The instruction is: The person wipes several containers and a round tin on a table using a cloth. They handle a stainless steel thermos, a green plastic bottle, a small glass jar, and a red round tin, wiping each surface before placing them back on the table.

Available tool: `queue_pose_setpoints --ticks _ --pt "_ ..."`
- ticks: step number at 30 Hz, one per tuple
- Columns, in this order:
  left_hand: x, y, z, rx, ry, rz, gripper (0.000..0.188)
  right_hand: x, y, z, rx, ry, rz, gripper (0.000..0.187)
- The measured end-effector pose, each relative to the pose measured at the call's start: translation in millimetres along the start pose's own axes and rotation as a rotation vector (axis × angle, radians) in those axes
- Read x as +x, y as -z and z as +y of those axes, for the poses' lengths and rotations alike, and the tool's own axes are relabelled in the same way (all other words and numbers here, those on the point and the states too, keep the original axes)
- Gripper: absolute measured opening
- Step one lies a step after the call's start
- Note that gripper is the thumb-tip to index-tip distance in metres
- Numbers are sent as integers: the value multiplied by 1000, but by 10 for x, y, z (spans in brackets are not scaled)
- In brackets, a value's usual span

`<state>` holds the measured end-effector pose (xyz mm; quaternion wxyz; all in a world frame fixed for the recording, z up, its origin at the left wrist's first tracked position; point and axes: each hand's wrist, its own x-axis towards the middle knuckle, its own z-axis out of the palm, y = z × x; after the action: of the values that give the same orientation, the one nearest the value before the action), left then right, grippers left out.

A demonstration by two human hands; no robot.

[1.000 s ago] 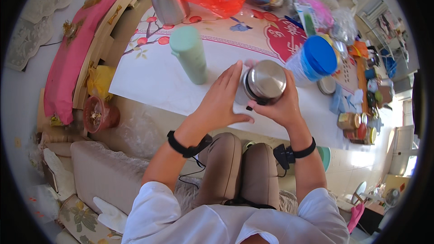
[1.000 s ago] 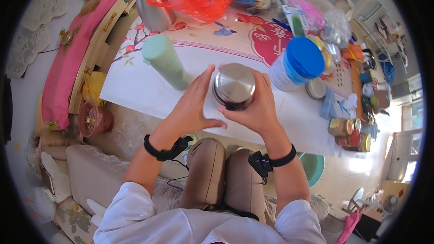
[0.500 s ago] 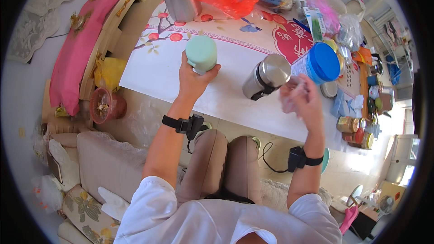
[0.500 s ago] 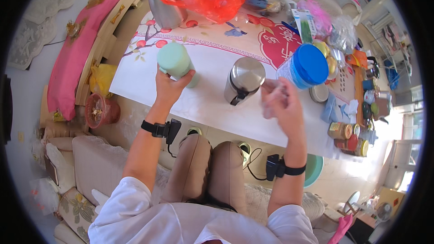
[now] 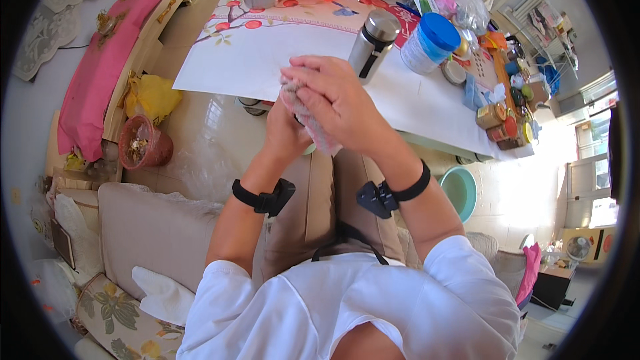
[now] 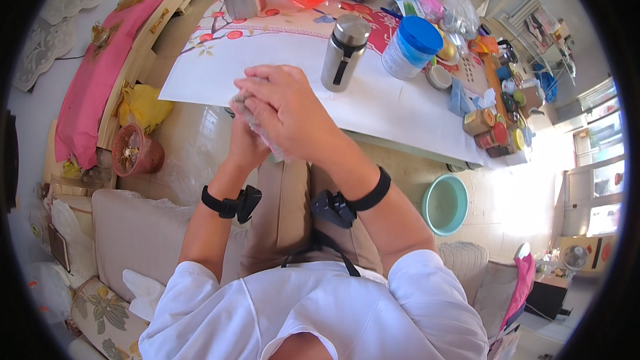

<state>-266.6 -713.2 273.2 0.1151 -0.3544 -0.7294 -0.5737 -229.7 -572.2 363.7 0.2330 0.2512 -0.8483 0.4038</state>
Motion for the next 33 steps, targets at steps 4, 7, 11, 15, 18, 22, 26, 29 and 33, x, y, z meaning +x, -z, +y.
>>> queue_pose_setpoints --ticks 4,7,11,15,18,22,26,29,33 --pt "-112 12 212 -31 179 -3 82 -47 108 13 313 -216 17 23" --pt "-129 1 320 24 172 8 84 -7 165 121 503 -488 -28 23" --pt "-155 -3 295 175 -13 40 85 -6 156 284 872 -792 92 27" --pt "-174 -23 164 -158 73 150 83 -223 -153 392 1184 -803 232 29" --pt "-148 -6 122 -339 131 204 73 -480 -439 540 1185 -698 326 26" --pt "-73 147 141 -145 305 117 64 -570 -634 756 1025 -642 247 23" --pt "-75 255 185 -464 390 141 65 -441 -417 677 942 -833 -125 36" --pt "-40 261 196 -491 288 143 70 -228 -239 433 983 -803 -289 61" --pt "63 226 222 -369 111 124 84 -69 -84 255 992 -798 -339 69"
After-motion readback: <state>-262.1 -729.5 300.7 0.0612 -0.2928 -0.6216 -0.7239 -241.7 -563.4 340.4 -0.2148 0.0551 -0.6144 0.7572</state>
